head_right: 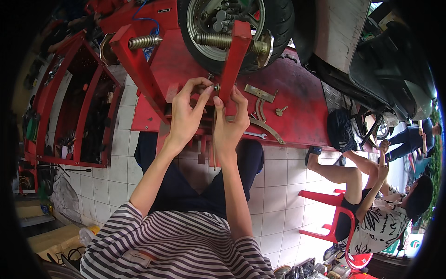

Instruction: The person assembles a curved metal bracket onto a red motorcycle stand by inserting a bolt and washer, then tightening it with a wrench.

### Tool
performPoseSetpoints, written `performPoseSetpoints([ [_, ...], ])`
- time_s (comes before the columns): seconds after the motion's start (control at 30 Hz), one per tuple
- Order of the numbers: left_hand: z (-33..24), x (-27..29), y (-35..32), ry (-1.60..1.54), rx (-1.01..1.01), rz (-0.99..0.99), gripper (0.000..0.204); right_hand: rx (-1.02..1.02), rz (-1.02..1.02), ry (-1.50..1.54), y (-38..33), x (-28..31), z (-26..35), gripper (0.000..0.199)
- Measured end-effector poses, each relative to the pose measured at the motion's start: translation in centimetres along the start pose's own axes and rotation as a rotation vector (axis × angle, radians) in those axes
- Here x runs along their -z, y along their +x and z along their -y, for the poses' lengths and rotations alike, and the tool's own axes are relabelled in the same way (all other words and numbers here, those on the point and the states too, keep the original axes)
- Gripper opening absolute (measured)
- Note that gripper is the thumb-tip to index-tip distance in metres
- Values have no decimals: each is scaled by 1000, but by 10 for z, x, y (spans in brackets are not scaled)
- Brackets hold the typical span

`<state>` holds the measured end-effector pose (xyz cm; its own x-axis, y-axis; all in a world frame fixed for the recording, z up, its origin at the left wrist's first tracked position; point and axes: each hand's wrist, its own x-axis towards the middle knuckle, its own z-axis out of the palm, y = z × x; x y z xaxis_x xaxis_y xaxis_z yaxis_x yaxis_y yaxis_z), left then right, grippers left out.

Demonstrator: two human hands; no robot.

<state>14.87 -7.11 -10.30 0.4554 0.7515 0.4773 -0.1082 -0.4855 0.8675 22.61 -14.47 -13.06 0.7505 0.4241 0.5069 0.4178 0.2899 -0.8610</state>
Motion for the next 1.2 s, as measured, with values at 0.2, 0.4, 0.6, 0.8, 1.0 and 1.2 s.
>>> performPoseSetpoints([
  [0.2,-5,0,3,24,-100,-84,15,110,-44,-13,1,-1,-13,30],
  [0.4,2,-2,4,-32,-94,-88,17,119,-43,21,3,0,-21,28],
  [0.6,-1,1,5,17,-145,-90,16,104,-34,58,4,0,-20,26],
  [0.8,1,0,7,-20,-85,-96,17,98,-25,69,4,1,-21,26],
  [1.0,-3,0,3,-192,-26,-105,29,110,-27,84,5,2,-23,27],
  [1.2,-11,-3,7,-371,27,-150,20,125,-23,84,6,2,-26,28],
])
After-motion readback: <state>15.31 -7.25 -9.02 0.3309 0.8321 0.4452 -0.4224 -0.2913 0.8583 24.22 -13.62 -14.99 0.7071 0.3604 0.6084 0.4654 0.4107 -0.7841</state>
